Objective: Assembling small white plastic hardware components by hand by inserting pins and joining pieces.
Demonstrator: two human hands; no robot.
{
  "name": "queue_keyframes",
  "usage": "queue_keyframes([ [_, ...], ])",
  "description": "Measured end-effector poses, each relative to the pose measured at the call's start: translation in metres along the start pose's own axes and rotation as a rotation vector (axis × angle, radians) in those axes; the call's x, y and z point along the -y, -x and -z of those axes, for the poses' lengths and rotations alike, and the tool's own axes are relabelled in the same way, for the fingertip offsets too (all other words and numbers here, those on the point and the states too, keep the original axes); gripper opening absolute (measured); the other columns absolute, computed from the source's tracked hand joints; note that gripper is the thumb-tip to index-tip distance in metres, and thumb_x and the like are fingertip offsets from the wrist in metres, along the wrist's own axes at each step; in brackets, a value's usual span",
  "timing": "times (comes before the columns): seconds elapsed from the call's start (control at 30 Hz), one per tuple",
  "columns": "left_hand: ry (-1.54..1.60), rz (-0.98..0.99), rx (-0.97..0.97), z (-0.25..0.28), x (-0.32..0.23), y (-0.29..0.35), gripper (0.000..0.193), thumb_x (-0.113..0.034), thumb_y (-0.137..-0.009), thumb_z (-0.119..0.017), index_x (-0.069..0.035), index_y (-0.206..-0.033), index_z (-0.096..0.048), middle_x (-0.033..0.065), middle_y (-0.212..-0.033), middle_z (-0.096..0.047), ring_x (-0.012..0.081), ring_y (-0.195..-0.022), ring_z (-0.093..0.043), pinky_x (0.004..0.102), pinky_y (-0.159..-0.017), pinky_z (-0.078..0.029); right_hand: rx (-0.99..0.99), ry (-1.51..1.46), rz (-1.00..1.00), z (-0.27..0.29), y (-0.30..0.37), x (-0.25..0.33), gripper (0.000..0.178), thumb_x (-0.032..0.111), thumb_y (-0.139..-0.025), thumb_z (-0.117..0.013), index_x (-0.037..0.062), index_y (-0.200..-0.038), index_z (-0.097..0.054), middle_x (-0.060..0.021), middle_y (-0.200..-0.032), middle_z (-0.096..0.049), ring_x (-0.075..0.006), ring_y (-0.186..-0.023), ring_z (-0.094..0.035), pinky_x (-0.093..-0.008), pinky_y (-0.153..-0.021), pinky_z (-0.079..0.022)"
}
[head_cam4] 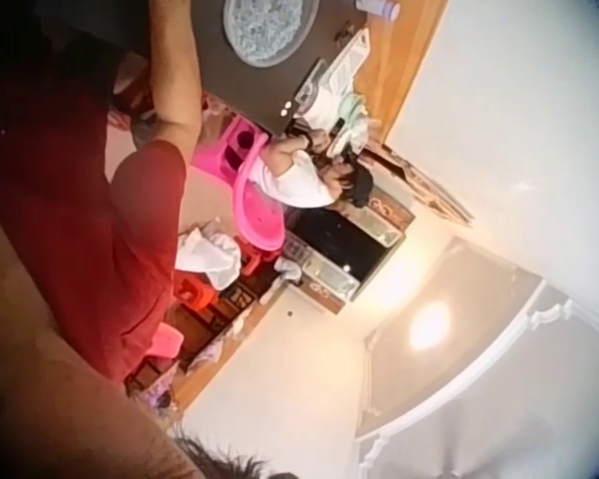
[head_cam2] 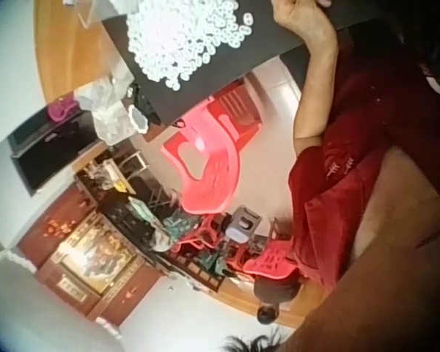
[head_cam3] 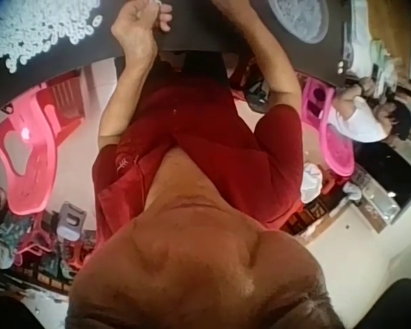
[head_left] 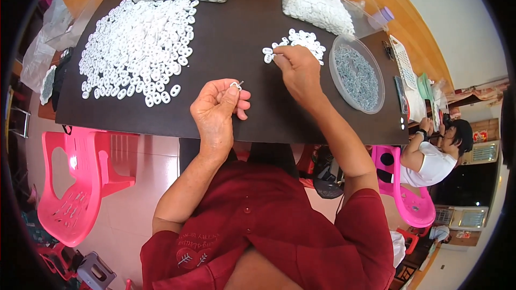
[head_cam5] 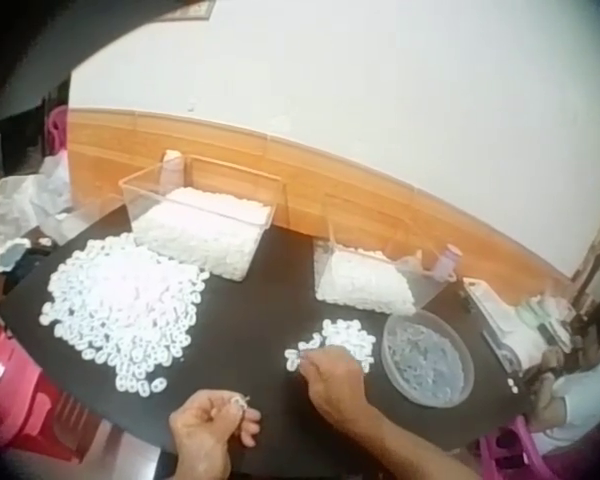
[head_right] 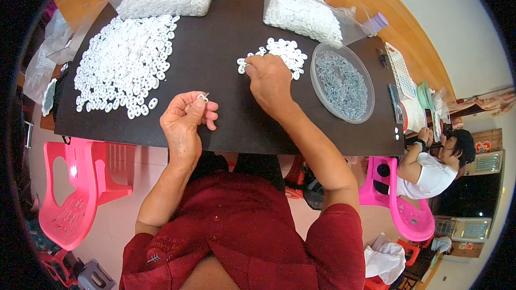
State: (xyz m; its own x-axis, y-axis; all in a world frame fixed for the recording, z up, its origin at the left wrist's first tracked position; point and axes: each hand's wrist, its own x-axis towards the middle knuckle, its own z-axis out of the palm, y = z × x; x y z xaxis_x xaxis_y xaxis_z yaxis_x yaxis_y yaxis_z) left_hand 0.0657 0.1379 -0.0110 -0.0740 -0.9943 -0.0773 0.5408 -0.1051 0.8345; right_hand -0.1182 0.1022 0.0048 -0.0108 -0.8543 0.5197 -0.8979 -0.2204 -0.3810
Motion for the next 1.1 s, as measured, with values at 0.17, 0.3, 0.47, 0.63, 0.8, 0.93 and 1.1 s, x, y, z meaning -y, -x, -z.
queue_keyframes([
  [0.17, 0.008, 0.003, 0.004, 0.002, 0.0, 0.0, 0.009, -0.002, -0.089, -0.052, 0.004, -0.093, -0.056, 0.0123, -0.076, -0.063, 0.011, -0.057, -0.057, 0.0212, -0.047, -0.046, 0.08, 0.209, 0.152, -0.01, 0.001, -0.006, 0.014, 0.005, -0.074, -0.064, 0.008, -0.087, -0.067, -0.0101, -0.074, -0.06, -0.027, -0.074, -0.058, -0.0355, -0.067, -0.046],
  [0.3, 0.017, 0.007, 0.007, 0.002, 0.0, 0.0, 0.009, -0.003, -0.089, -0.053, 0.004, -0.094, -0.056, 0.012, -0.076, -0.063, 0.0111, -0.057, -0.057, 0.0212, -0.048, -0.046, 0.015, -0.001, 0.156, -0.004, -0.002, -0.01, 0.018, 0.003, -0.071, -0.064, 0.0109, -0.087, -0.068, -0.0087, -0.068, -0.054, -0.0264, -0.07, -0.054, -0.0371, -0.062, -0.044],
  [0.47, 0.0, -0.016, 0.037, 0.004, 0.002, -0.002, 0.012, -0.007, -0.089, -0.055, 0.004, -0.094, -0.056, 0.0145, -0.078, -0.064, 0.0141, -0.059, -0.058, 0.0242, -0.049, -0.048, 0.085, 0.065, 0.245, 0.002, -0.002, -0.01, 0.02, 0.002, -0.07, -0.065, 0.0108, -0.087, -0.067, -0.0082, -0.069, -0.053, -0.0262, -0.07, -0.053, -0.0372, -0.063, -0.043],
  [0.63, 0.002, -0.007, 0.033, 0.004, 0.001, -0.001, 0.011, -0.005, -0.09, -0.054, 0.004, -0.093, -0.057, 0.0128, -0.077, -0.063, 0.0126, -0.059, -0.058, 0.0229, -0.049, -0.047, 0.162, 0.095, 0.4, -0.001, -0.004, -0.006, 0.015, 0.001, -0.069, -0.065, 0.0086, -0.082, -0.065, -0.0081, -0.071, -0.054, -0.0263, -0.07, -0.053, -0.0373, -0.063, -0.043],
  [0.8, -0.01, 0.029, 0.032, 0.002, -0.004, -0.002, 0.009, -0.004, -0.089, -0.054, 0.004, -0.092, -0.058, 0.0111, -0.076, -0.062, 0.0111, -0.059, -0.057, 0.0216, -0.049, -0.045, 0.203, -0.001, 0.357, 0.003, -0.001, -0.002, 0.019, 0.002, -0.068, -0.068, 0.0049, -0.085, -0.061, -0.0071, -0.07, -0.054, -0.0237, -0.069, -0.055, -0.0339, -0.061, -0.043],
  [0.93, -0.019, 0.061, 0.033, -0.001, -0.009, -0.002, 0.009, -0.004, -0.087, -0.057, 0.004, -0.09, -0.06, 0.0098, -0.076, -0.062, 0.0106, -0.059, -0.056, 0.021, -0.048, -0.045, 0.344, -0.211, 0.08, 0.01, 0.007, 0.012, 0.018, 0.003, -0.072, -0.069, 0.0041, -0.088, -0.061, -0.0036, -0.071, -0.057, -0.0149, -0.065, -0.056, -0.0275, -0.058, -0.044],
  [1.1, -0.071, 0.056, 0.048, 0.0, -0.009, -0.002, 0.009, -0.004, -0.086, -0.06, 0.004, -0.089, -0.062, 0.008, -0.074, -0.062, 0.0091, -0.058, -0.055, 0.0198, -0.048, -0.043, 0.423, -0.955, -0.416, 0.017, 0.009, 0.021, 0.017, 0.002, -0.076, -0.067, 0.0011, -0.094, -0.064, -0.0026, -0.079, -0.064, -0.0063, -0.066, -0.055, -0.0195, -0.058, -0.043],
])
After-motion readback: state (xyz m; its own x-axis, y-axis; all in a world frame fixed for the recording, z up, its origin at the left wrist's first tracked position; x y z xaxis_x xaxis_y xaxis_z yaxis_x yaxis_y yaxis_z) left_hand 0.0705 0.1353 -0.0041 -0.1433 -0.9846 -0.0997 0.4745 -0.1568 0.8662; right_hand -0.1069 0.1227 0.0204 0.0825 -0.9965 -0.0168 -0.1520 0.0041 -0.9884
